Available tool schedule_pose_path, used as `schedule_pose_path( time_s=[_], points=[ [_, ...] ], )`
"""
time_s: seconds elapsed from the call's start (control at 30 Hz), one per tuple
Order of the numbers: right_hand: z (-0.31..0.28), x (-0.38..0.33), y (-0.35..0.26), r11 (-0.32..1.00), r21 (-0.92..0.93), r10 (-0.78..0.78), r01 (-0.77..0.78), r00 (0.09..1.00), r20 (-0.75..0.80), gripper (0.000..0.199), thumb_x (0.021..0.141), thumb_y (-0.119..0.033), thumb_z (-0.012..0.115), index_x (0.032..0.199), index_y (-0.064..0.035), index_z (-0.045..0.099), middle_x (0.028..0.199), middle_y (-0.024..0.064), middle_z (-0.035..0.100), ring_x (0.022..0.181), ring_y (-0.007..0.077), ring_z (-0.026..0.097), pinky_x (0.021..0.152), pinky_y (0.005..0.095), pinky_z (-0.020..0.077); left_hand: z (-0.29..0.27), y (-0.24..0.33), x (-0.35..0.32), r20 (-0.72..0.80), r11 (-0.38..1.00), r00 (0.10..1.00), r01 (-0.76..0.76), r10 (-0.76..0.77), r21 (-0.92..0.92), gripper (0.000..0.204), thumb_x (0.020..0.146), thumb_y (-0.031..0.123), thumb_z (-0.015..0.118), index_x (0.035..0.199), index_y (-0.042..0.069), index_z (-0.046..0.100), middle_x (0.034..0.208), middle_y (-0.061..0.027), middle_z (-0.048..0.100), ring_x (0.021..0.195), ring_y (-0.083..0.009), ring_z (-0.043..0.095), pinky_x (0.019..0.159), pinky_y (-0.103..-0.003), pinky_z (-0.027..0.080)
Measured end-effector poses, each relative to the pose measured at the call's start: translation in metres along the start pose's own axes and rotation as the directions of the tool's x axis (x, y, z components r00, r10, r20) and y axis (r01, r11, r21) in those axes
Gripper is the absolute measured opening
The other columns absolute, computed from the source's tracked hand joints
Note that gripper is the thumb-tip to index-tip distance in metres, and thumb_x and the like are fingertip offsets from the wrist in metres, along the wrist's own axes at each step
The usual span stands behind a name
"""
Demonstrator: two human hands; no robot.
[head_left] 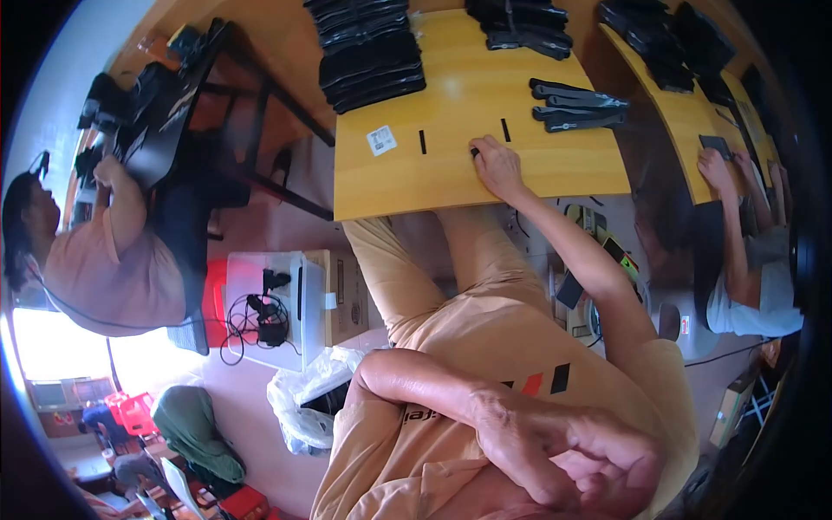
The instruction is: Assembling and inspecting black plastic strap components at a manufacturing workbench.
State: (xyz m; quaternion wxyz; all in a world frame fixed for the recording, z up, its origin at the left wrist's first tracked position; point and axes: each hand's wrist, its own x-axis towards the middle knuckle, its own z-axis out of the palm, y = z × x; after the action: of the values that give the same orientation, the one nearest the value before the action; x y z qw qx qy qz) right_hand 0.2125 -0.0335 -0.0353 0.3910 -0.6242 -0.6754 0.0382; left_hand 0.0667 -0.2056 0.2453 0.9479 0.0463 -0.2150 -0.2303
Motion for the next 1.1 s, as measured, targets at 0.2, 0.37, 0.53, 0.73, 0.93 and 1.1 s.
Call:
schedule_pose_path(
  time_s=[0.2,0.37,0.53,0.73,0.93,1.1],
  points=[
    [0.004,0.001,0.001,1.0,0.008,0.011,-0.011,1.0,0.029,0.014,0.077,-0.007,0.052,0.09,-0.0043,0.058,0.087,0.0132,0.058,0.078,0.0338,0.058,0.067,0.043,0.0464,-0.039,-0.004,-0.001,0.128,0.965,0.99,-0.089,0.058,0.248,0.018,0.085,0.002,0.051,0.1,-0.007,0.047,0.094,-0.012,0.049,0.087,-0.0142,0.053,0.068,-0.025,0.042],
    [0.002,0.002,-0.001,0.999,0.0,0.036,-0.036,0.998,0.055,0.015,0.077,-0.007,0.052,0.091,-0.0046,0.058,0.087,0.0137,0.057,0.078,0.0345,0.059,0.068,0.044,0.0463,-0.029,-0.022,-0.001,0.117,0.92,0.951,-0.308,0.287,0.242,0.016,0.086,0.006,0.052,0.098,-0.003,0.054,0.093,-0.0084,0.056,0.079,-0.0101,0.052,0.068,-0.025,0.042],
    [0.0,0.003,-0.002,1.0,-0.003,0.028,-0.028,0.999,0.042,0.017,0.078,-0.008,0.052,0.093,-0.0052,0.058,0.088,0.0131,0.058,0.079,0.0346,0.059,0.068,0.0438,0.0465,-0.027,-0.017,-0.002,0.23,0.854,0.925,-0.371,0.304,0.365,0.029,0.086,0.011,0.053,0.107,-0.009,0.047,0.101,-0.0131,0.049,0.091,-0.0155,0.053,0.077,-0.025,0.045],
    [0.006,-0.001,0.001,1.0,0.001,0.025,-0.025,1.0,0.01,0.016,0.077,-0.006,0.053,0.092,-0.0066,0.058,0.086,0.0112,0.058,0.078,0.0332,0.058,0.066,0.0419,0.0465,-0.036,-0.011,-0.01,0.246,0.791,0.94,-0.334,0.237,0.512,0.019,0.088,0.008,0.052,0.099,-0.007,0.05,0.1,-0.0137,0.049,0.086,-0.0181,0.054,0.073,-0.027,0.044],
    [0.004,0.002,0.0,0.999,0.009,0.033,-0.033,0.998,0.052,0.016,0.078,-0.009,0.051,0.093,-0.0052,0.058,0.09,0.0119,0.058,0.082,0.0336,0.058,0.07,0.0441,0.046,-0.047,-0.005,-0.012,0.427,0.575,0.853,-0.518,0.299,0.633,0.016,0.087,0.005,0.051,0.101,-0.004,0.051,0.095,-0.0116,0.053,0.085,-0.0195,0.054,0.071,-0.029,0.043],
    [0.0,0.002,0.0,0.998,0.007,0.06,-0.06,0.997,0.056,0.017,0.078,-0.008,0.051,0.093,-0.0055,0.058,0.089,0.0125,0.058,0.081,0.0342,0.058,0.069,0.045,0.0458,-0.029,-0.009,-0.019,0.142,0.821,0.958,-0.287,0.249,0.494,0.029,0.087,0.005,0.051,0.113,-0.005,0.046,0.105,-0.0122,0.051,0.089,-0.0172,0.053,0.074,-0.026,0.044]
  ],
)
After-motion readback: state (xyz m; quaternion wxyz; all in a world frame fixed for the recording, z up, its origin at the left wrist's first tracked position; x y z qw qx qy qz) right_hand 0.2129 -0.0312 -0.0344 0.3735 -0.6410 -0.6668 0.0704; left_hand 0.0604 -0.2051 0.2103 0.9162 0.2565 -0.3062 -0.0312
